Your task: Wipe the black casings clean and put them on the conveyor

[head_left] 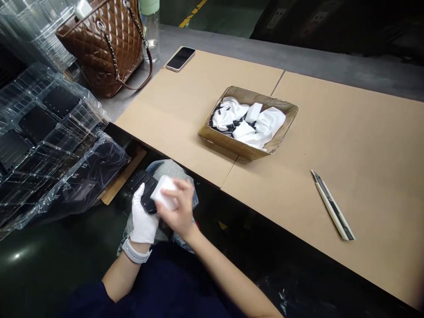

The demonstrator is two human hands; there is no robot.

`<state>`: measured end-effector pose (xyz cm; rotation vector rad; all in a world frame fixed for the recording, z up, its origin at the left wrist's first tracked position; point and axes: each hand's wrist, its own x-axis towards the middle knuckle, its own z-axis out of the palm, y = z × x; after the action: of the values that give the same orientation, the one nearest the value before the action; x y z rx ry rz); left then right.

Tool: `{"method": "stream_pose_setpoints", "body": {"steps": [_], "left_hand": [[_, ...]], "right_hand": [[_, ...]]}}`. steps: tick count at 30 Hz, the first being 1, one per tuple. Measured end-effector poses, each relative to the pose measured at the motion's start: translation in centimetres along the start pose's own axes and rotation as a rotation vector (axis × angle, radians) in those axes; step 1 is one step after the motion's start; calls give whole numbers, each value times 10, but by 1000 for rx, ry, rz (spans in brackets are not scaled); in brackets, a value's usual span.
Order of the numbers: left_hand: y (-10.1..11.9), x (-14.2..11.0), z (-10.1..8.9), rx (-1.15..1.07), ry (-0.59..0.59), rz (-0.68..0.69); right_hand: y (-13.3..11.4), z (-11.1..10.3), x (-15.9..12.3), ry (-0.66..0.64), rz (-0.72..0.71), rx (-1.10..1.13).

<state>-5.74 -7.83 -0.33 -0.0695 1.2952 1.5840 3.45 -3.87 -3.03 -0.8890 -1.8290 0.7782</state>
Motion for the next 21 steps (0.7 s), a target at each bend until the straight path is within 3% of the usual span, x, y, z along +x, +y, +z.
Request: {"method": "stream_pose_setpoints", "body": {"steps": [3, 9, 14, 17, 21], "left_hand": [[4, -3, 1, -17, -50, -118], [2, -4, -6, -132, 48, -86], [9, -1, -19, -303, -27, -267], [6, -6, -27, -271, -103, -374], [0, -14, -34, -231, -137, -421]], "right_hand": [[-2, -1, -11, -137, -85, 32], [-3, -9, 10, -34, 104, 164], [-15, -23, -5, -174, -72, 233], [-15, -27, 1, -130, -144, 169], [-13, -27, 25, -25, -102, 128]]}}
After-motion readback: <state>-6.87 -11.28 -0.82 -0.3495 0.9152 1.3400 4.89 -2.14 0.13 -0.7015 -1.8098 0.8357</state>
